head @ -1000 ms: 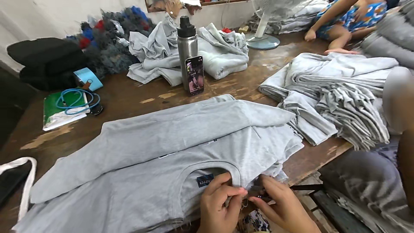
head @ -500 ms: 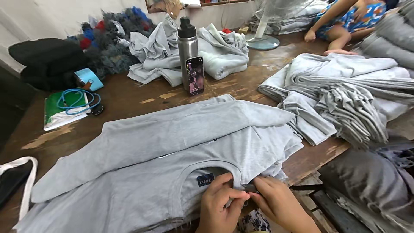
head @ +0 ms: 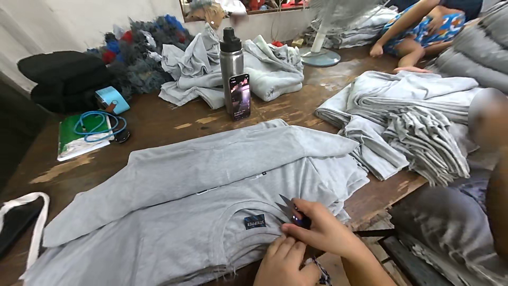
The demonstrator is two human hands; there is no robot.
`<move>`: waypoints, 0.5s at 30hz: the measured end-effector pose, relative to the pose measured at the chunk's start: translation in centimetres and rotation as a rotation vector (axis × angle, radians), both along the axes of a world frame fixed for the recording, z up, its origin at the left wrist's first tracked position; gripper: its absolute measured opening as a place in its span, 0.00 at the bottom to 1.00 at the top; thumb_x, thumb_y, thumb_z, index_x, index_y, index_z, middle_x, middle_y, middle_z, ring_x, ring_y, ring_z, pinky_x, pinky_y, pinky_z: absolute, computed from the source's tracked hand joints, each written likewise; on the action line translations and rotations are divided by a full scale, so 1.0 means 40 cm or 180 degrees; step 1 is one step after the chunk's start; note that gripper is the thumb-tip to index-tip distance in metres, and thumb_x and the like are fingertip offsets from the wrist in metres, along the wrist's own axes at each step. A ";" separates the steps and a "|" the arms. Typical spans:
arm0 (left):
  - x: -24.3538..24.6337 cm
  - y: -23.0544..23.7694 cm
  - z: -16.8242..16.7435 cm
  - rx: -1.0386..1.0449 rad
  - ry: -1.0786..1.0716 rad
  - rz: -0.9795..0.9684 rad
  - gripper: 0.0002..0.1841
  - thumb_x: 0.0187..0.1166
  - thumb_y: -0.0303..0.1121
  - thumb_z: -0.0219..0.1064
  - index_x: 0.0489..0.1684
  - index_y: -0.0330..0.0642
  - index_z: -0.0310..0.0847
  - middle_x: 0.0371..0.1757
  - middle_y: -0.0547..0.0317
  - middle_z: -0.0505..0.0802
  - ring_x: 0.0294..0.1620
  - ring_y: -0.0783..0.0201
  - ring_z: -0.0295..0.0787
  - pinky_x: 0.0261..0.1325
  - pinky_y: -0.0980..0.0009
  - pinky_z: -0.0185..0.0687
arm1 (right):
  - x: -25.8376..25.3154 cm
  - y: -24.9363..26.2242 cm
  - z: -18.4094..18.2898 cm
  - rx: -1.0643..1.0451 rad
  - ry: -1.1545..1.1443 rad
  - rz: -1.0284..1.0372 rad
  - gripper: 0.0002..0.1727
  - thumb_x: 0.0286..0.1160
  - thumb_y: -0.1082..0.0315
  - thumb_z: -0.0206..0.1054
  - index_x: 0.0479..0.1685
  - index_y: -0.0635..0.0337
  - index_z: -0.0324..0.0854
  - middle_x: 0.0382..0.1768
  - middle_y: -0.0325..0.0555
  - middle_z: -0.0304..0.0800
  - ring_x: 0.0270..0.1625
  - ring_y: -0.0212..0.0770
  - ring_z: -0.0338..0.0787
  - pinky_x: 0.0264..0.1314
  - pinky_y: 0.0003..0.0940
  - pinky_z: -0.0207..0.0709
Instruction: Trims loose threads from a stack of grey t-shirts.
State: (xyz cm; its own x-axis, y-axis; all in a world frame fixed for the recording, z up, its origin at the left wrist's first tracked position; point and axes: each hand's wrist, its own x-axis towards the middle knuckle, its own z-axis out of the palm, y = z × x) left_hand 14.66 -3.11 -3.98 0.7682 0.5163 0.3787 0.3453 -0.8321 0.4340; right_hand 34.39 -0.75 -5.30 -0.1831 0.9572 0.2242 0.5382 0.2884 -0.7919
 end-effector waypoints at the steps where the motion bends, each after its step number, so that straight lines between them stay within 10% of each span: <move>1: 0.002 0.004 -0.011 0.0059 -0.0084 0.0019 0.08 0.77 0.27 0.67 0.32 0.46 0.93 0.54 0.50 0.96 0.64 0.52 0.92 0.73 0.54 0.81 | 0.003 0.003 0.002 -0.0002 -0.0058 0.0088 0.15 0.73 0.55 0.69 0.31 0.57 0.76 0.18 0.32 0.71 0.19 0.22 0.69 0.21 0.18 0.61; 7: 0.010 0.060 -0.068 0.0271 -0.1172 0.0278 0.07 0.76 0.27 0.68 0.34 0.45 0.93 0.42 0.59 0.97 0.49 0.65 0.94 0.60 0.72 0.86 | -0.011 -0.041 -0.028 0.0962 0.0838 -0.0405 0.08 0.76 0.64 0.67 0.34 0.54 0.73 0.25 0.31 0.75 0.26 0.16 0.73 0.28 0.11 0.67; 15: 0.014 0.059 -0.062 -0.1240 -0.2327 0.0688 0.09 0.72 0.27 0.76 0.42 0.30 0.89 0.43 0.52 0.95 0.43 0.74 0.94 0.49 0.80 0.92 | -0.052 -0.052 -0.015 0.1206 0.1857 -0.0739 0.07 0.78 0.65 0.70 0.37 0.43 0.75 0.28 0.22 0.77 0.30 0.14 0.76 0.32 0.08 0.70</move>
